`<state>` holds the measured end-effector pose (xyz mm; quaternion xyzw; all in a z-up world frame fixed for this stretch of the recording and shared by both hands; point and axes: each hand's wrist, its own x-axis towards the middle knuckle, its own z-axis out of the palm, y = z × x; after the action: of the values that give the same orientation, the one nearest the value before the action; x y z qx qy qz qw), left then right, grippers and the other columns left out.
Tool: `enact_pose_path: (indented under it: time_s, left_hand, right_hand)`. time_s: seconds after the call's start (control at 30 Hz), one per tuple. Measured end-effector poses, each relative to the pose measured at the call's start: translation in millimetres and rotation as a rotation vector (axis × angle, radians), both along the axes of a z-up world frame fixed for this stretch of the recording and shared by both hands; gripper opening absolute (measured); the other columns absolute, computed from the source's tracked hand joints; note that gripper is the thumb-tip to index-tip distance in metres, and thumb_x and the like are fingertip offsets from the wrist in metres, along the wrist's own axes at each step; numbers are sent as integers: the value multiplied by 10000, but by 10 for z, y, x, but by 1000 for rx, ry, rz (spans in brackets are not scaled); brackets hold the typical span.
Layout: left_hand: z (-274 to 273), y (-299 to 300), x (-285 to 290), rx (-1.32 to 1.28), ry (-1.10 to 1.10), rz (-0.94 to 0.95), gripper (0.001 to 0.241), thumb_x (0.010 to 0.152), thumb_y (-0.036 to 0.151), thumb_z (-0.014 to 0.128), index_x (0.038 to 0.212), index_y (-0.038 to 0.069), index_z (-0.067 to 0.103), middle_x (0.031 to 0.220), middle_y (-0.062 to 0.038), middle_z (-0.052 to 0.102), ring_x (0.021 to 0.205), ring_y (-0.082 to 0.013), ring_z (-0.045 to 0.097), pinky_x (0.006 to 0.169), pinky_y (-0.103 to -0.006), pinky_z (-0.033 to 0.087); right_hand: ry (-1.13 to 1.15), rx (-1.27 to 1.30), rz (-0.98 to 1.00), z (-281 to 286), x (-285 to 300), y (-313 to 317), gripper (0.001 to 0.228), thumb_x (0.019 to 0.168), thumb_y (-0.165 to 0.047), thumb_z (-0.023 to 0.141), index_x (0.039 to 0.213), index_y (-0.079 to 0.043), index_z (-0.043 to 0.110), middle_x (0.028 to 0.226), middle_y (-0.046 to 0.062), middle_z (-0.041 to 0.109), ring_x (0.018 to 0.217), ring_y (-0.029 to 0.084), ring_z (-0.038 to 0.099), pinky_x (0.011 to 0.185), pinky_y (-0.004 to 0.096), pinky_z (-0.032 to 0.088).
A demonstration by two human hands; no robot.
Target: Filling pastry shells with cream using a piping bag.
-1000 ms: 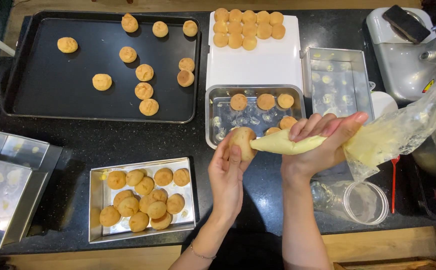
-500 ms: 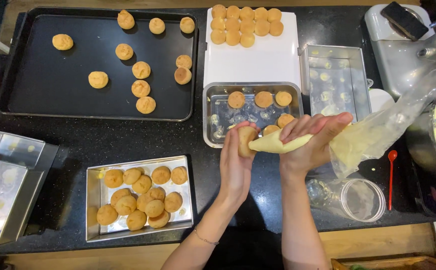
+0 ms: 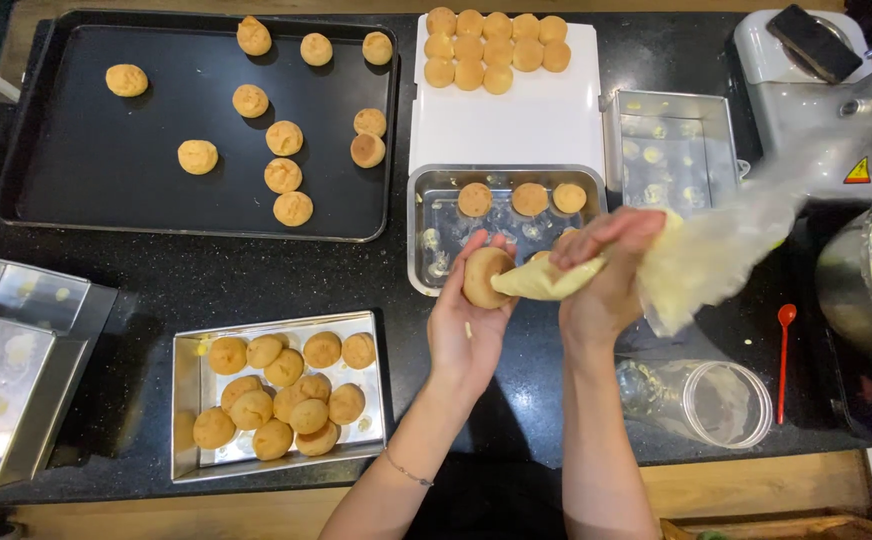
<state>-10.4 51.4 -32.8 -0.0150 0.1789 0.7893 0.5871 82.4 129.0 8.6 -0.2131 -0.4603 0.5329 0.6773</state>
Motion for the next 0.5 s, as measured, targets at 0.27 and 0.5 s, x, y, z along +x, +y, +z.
enact_pose_path:
  time_s: [0.27,0.5]
  left_hand:
    - [156,49,61,39,-183,-93,428,1109,331,364,1418,76,513,1437,-110,570,1354,-258,529,1142,-446,409]
    - [251,314,594,157,-363,-263,466,1123,363,321,1398,42,516,1449,-144,565,1413,-318,484,1209,-480,367]
  right_hand:
    - [-53,-119,-6,330,202,-27,188,1122,-256,587,1118,-80,521,862,38,546,739,139,565,722,364,574]
    - [-54,-200,-215,536,903,145,288,1099,-369,627,1064,-93,555,822,30,550,712,148,571,734,360,573]
